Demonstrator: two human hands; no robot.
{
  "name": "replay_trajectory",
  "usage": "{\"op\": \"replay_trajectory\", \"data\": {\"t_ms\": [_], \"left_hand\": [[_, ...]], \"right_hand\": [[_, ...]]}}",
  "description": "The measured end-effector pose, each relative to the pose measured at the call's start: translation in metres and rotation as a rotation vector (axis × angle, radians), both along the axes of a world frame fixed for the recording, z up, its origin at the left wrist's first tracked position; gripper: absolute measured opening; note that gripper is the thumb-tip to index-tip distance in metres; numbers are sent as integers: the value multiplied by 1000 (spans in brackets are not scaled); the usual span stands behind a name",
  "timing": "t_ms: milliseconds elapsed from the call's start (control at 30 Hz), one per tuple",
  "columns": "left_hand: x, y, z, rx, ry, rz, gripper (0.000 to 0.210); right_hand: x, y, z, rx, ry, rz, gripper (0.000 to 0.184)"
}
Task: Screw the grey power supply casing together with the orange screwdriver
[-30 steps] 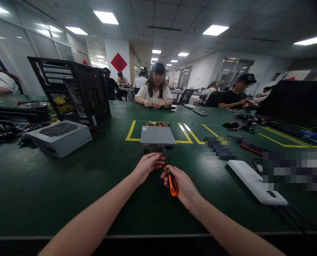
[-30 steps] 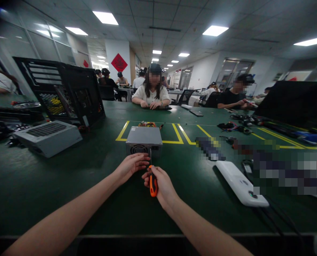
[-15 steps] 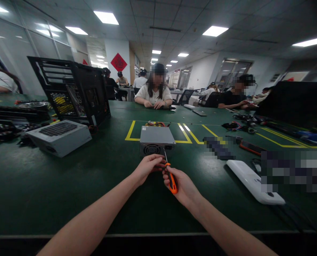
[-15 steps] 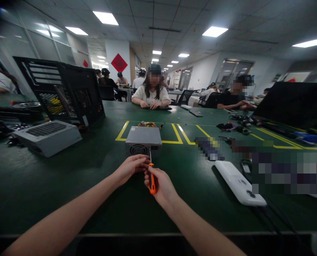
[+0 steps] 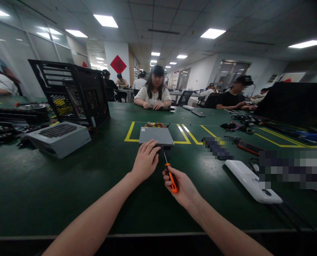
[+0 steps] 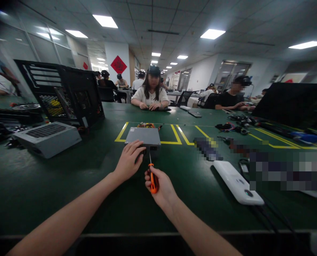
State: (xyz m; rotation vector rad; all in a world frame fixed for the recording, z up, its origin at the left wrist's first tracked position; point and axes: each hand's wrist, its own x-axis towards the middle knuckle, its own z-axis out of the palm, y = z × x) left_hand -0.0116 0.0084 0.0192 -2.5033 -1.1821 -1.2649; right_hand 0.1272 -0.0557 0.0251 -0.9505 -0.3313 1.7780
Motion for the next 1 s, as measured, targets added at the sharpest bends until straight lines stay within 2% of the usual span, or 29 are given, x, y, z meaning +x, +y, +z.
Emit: {"op": "replay_trajectory", "data": {"t_ms": [167, 367, 667, 867, 1000], "left_hand": [[2, 0, -4, -29, 137, 62, 30], [3, -4, -4, -35, 156, 89, 29], [3, -5, -4, -40, 197, 112, 28], [3, -5, -3, -51, 190, 97, 29], [2, -5, -3, -59, 192, 92, 28]], "right_hand": [[0, 0, 1, -28, -4, 58, 23], [-2, -1, -1, 2, -17, -7, 9], [-1, -1, 0, -27, 12, 64, 22], [-1, 2, -2, -10, 19, 9, 9], [-1, 1, 1, -25, 12, 20, 13]]}}
